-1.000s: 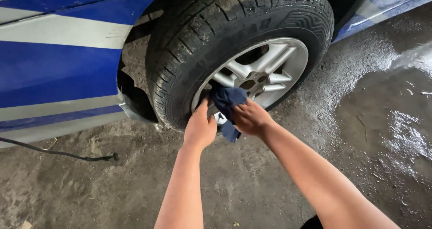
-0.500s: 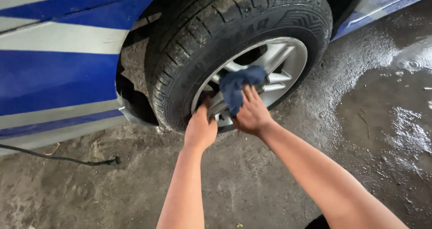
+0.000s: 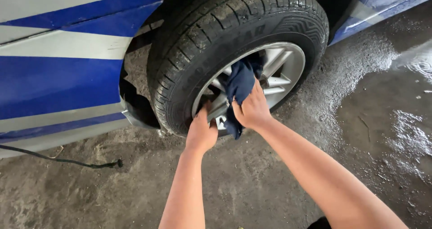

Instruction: Wiping down the alloy rim of a car wheel with a blue microfiber cloth to remove dirt and moisture.

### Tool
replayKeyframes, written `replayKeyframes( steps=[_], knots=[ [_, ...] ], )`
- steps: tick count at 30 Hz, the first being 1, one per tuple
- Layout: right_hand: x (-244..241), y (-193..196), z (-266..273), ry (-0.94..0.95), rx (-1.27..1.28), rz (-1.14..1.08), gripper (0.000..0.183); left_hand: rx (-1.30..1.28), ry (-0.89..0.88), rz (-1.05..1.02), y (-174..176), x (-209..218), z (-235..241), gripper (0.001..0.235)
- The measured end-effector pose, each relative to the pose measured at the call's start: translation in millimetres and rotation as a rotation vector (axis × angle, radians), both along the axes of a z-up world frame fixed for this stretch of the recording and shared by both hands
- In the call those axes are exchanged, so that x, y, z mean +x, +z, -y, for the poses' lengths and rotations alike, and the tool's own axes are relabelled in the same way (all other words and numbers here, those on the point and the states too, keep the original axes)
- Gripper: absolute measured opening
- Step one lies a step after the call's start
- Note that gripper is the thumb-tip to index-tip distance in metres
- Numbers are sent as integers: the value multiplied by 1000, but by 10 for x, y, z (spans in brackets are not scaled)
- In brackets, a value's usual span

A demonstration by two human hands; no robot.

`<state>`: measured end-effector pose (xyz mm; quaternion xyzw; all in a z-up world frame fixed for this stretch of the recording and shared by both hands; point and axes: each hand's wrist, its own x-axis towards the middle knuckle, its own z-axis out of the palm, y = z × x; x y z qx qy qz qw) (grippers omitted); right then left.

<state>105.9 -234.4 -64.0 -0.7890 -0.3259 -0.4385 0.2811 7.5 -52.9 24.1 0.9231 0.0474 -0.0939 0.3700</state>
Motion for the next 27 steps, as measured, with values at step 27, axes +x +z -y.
replayKeyframes(
  steps=[27],
  knots=[
    [17, 122, 98, -235, -190, -23, 68, -26, 10, -12, 270, -101, 73, 69]
  ],
)
